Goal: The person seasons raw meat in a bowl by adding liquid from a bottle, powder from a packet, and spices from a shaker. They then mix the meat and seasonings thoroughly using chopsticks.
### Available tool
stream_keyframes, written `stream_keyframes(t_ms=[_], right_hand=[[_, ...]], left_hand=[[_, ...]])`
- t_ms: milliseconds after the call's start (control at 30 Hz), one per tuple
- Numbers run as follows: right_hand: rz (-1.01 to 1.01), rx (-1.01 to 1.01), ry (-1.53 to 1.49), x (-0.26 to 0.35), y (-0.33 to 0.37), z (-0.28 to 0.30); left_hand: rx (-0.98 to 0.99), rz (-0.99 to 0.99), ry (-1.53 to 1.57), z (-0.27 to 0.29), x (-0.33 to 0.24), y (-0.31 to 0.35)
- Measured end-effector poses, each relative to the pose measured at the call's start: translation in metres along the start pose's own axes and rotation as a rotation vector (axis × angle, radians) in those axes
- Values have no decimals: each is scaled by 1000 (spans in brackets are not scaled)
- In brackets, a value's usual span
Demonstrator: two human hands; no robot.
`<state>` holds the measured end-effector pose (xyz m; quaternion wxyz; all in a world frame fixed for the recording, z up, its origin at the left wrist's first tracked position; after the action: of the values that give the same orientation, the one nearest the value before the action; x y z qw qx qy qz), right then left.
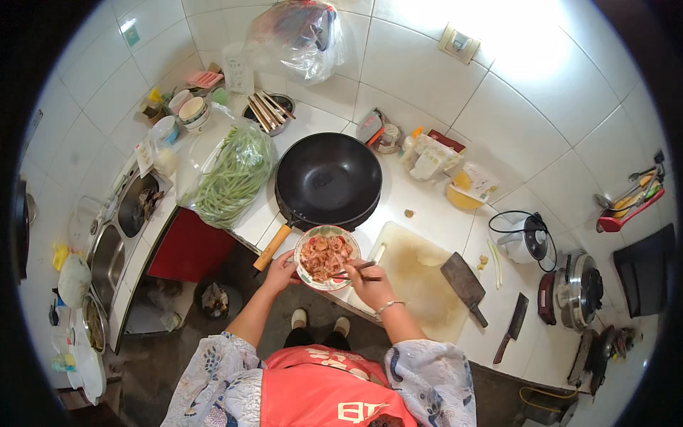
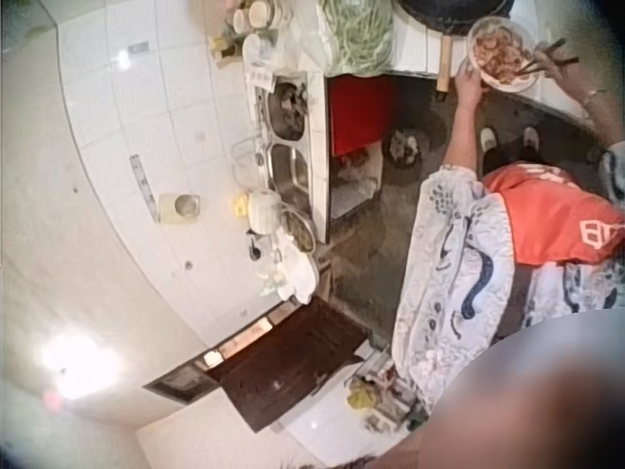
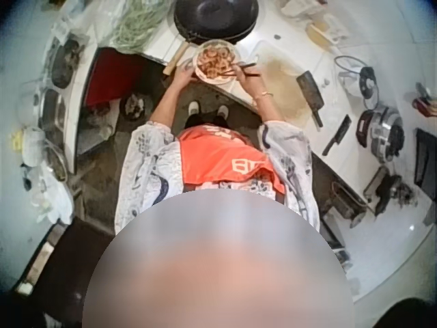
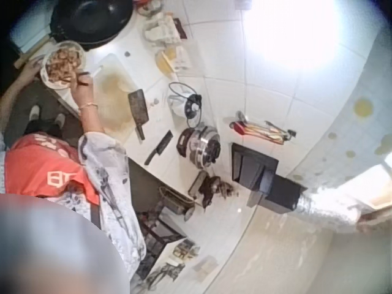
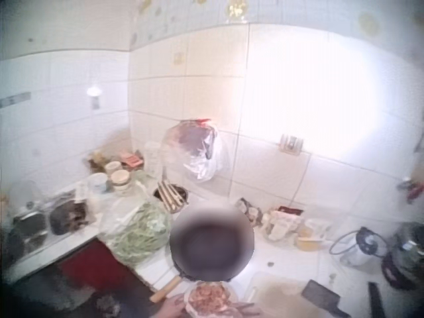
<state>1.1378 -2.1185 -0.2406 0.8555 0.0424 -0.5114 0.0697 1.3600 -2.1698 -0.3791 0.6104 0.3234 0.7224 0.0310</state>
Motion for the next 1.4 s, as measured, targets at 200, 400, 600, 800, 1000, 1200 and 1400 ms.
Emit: stream_keyframes(t_ms=[200,400,600,800,1000,1200,1400], right_hand=[[-181,-414,-433,-49,14,21],[-338,-452,-577,-68,11,34],[-517,-593,-1115,-149,10,-23],[-460,-576,-1247,-132,20,-4],[-226,-578,-1281,-70,20,35],[-366,-567,-875,-93,11,19],[-259,-580,-1037,-58,19,34]], left_hand=[[-1,9,-40,4,5,-1],[-1,-17,39,-1,0,3],[0,53,13,3,3,2],[12,46,21,0,-3,5],[26,37,38,1,0,4],[33,24,39,2,2,0],[14,17,19,3,-1,4]])
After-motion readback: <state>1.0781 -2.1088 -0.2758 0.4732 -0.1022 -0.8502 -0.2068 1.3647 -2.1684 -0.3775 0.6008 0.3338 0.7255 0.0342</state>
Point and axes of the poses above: each hand's wrist, its own y-axis away from the middle knuckle, its own z-axis out of the back of the hand, x = y × z, the point moved 6 cm from there along -y, towards the middle knuckle, and after that the axes turned 9 degrees about x, right-handed, at the moved point
